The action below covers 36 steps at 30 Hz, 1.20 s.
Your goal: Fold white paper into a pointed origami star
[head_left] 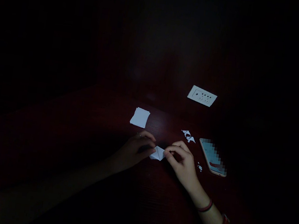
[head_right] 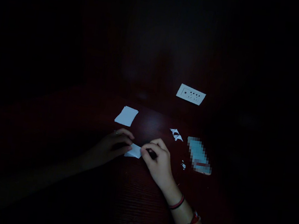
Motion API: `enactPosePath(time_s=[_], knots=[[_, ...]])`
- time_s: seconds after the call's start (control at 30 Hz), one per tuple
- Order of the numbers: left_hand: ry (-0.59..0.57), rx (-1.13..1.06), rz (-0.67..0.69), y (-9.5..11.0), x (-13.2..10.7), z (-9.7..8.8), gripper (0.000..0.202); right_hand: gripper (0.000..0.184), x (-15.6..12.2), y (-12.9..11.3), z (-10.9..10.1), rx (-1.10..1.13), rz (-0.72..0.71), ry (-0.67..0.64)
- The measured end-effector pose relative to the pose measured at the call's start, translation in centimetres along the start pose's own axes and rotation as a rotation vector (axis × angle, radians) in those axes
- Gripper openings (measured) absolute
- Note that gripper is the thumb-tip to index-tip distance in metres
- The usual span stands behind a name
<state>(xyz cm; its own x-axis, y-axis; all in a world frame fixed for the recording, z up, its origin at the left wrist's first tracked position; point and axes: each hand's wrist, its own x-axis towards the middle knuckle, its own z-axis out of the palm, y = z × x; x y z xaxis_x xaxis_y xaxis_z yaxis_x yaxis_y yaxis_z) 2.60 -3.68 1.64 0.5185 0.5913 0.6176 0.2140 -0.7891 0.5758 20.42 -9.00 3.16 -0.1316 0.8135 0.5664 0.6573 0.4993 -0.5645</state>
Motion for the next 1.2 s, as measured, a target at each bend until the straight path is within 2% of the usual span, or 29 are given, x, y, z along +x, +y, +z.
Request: enactPosePath(time_s=[0.1,0.37,0.6,0.9,1.07,1.2], knots=[[0.000,-0.006,0.015,0.1,-0.1,0.0,0.012,0.009,0.1,0.2,-0.2,0.028,0.008,-0.004],[-0.054,-0.018,0.043,0.6,-0.4,-0.1,0.010,0.012,-0.2,-0.9,0.0,0.001,-0.089,-0.081],[-0.215,-0.142,0.070,0.3,0.1,-1.1,0.018,0.008,0.1,0.1,0.2,0.092,0.039,-0.007],[-0.157,-0.049,0.000,-1.2,0.0,-0.3,0.006,0.011,-0.1,0.6,0.9,0.185,0.070,-0.112],[-0.184,-0.039,-0.019,-0.9,0.0,-0.4,0.006,0.010,0.0,0.2,0.9,0.131,0.057,-0.129],[-0.184,-0.016,-0.038,-0.8,0.1,-0.3,0.006,0.010,0.0,0.2,1.0,0.103,0.110,-0.116]])
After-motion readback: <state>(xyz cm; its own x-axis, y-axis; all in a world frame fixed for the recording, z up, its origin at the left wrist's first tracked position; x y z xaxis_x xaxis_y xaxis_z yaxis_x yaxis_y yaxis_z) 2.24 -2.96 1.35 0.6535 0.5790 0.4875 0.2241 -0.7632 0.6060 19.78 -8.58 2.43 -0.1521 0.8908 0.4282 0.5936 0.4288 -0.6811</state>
